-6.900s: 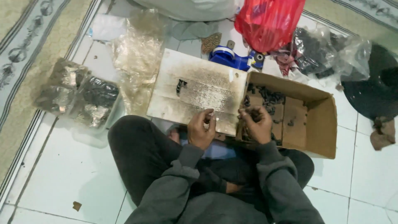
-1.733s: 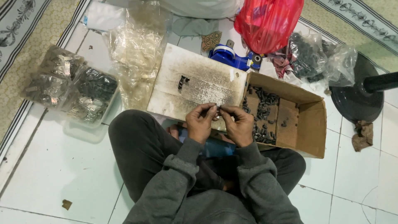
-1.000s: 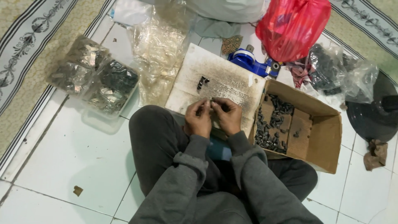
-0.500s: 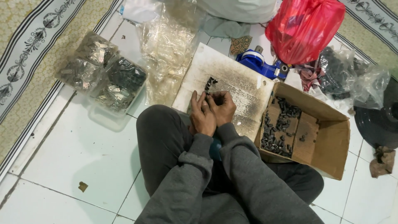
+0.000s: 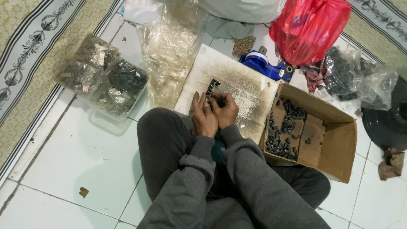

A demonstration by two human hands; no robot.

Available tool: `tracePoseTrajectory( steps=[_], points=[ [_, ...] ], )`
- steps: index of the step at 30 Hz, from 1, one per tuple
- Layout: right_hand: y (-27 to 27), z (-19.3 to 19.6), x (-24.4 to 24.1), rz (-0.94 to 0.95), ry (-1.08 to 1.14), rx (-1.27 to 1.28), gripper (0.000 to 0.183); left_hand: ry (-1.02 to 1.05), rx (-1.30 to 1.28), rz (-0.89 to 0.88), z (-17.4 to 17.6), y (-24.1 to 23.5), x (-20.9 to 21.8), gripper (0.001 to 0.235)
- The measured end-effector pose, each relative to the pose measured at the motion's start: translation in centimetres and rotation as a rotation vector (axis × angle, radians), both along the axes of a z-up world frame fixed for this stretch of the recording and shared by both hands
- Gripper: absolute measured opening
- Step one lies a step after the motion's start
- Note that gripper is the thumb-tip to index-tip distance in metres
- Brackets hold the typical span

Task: The person sits on the floor and repeatedly picks up small black plastic components from a cardboard box. They connect two pieces together by hand and place the assembled unit onto a white board. This process is repeated continuously throughout the clip.

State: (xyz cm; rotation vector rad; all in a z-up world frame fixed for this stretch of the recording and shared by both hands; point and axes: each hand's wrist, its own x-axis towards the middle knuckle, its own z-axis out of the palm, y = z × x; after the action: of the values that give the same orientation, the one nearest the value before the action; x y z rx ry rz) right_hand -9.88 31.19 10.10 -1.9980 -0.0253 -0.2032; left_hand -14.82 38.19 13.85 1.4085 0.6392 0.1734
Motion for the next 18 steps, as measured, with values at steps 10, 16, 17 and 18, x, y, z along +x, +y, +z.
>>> tracePoseTrajectory(
  steps=[10, 16, 17, 18],
  points=[
    [-7.3, 2.7, -6.2, -0.02, -0.04, -0.021, 0.02, -0.155, 0.255, 0.14, -0.2, -2.7, -2.8, 0.043],
    [-20.9, 4.1, -7.0, -0.069, -0.035, -0.036, 0.017, -0.438, 0.417, -0.173, -1.4, -6.7, -3.5, 0.018],
    [-23.8, 4.5, -6.7, -0.082, -0.056, -0.055, 0.015, -0.495, 0.435, -0.229, -0.8, -7.7, -3.4, 0.017],
    [-26.8, 4.9, -6.2, -0.093, -0.08, -0.074, 0.015, -0.553, 0.452, -0.282, -0.3, -8.8, -3.1, 0.016]
  ],
)
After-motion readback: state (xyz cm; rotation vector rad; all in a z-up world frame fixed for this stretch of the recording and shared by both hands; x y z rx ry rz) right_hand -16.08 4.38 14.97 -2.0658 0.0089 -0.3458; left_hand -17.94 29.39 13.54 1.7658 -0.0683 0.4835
